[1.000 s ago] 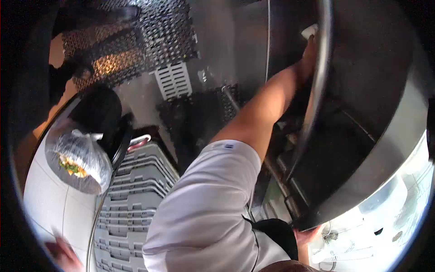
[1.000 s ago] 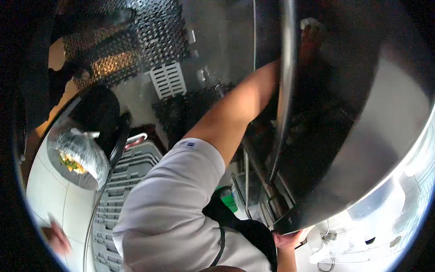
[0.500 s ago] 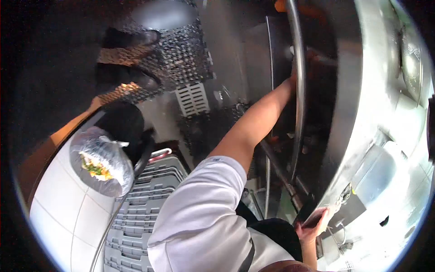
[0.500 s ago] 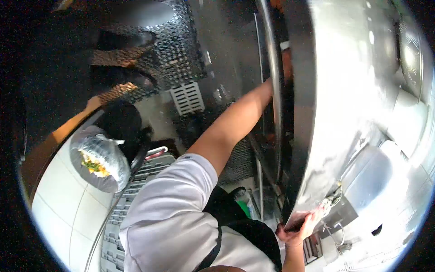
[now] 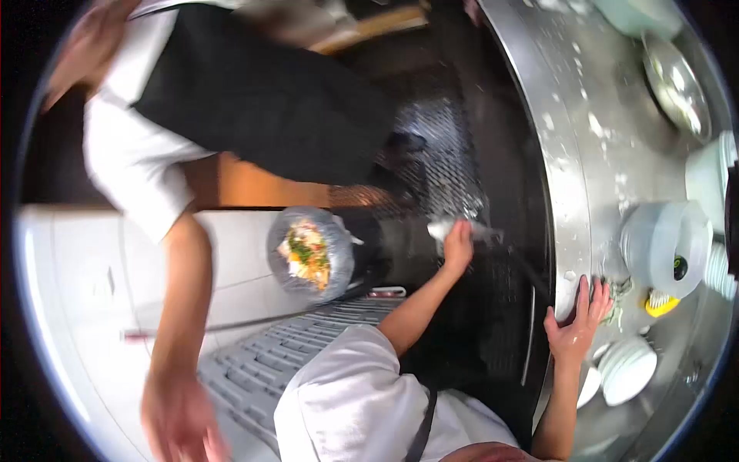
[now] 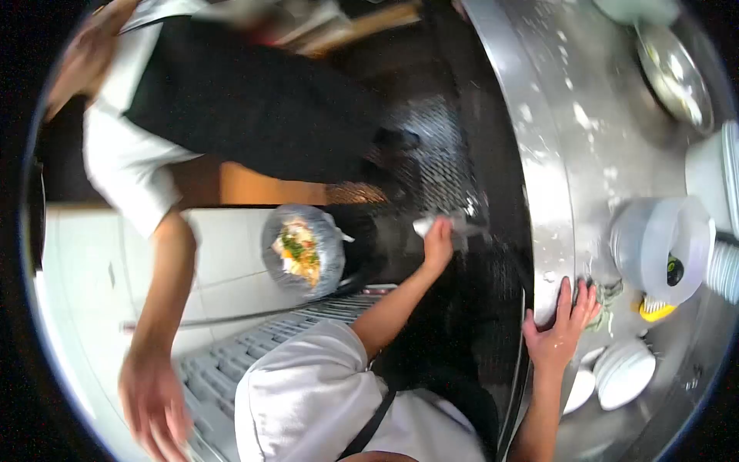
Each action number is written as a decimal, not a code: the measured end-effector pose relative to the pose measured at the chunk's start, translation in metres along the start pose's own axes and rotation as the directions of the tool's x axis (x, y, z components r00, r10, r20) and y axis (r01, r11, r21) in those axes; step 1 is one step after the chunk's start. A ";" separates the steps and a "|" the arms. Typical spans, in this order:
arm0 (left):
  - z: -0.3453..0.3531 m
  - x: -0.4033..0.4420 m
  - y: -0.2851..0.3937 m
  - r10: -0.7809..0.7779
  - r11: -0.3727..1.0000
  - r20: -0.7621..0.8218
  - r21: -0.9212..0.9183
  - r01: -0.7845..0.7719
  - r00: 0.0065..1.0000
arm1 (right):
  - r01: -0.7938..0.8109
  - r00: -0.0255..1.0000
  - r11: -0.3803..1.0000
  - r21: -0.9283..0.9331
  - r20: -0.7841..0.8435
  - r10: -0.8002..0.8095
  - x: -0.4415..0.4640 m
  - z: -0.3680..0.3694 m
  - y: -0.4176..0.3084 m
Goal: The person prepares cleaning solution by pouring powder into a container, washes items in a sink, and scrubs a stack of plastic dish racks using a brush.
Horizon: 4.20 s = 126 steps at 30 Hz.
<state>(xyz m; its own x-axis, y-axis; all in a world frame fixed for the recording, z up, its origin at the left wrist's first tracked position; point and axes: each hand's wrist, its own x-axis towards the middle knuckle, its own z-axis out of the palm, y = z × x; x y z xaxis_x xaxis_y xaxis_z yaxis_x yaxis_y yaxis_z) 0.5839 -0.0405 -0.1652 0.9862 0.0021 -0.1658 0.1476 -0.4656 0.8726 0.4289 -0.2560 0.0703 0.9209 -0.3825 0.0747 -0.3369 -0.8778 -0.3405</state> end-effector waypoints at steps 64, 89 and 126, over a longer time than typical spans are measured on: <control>0.024 -0.155 0.552 0.470 0.856 0.831 -0.348 -0.382 0.296 | -0.019 0.982 -0.548 0.836 0.119 0.148 -0.081 -0.171 0.119; 0.234 0.013 0.490 0.617 0.664 0.731 -0.283 -0.692 0.292 | -0.346 0.722 -0.219 0.912 0.408 0.559 0.034 -0.238 0.134; 0.201 -0.016 0.496 0.356 0.623 0.825 0.141 -0.770 0.439 | -0.426 0.701 -0.590 0.686 0.663 0.264 0.052 -0.228 0.190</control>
<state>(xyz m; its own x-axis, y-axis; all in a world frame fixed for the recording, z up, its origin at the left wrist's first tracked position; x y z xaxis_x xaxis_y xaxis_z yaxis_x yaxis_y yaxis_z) 0.6266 -0.4491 0.1775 0.4234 -0.8949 -0.1414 -0.6776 -0.4164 0.6062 0.3681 -0.5083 0.2234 0.6862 -0.3087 -0.6587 -0.0592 0.8787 -0.4736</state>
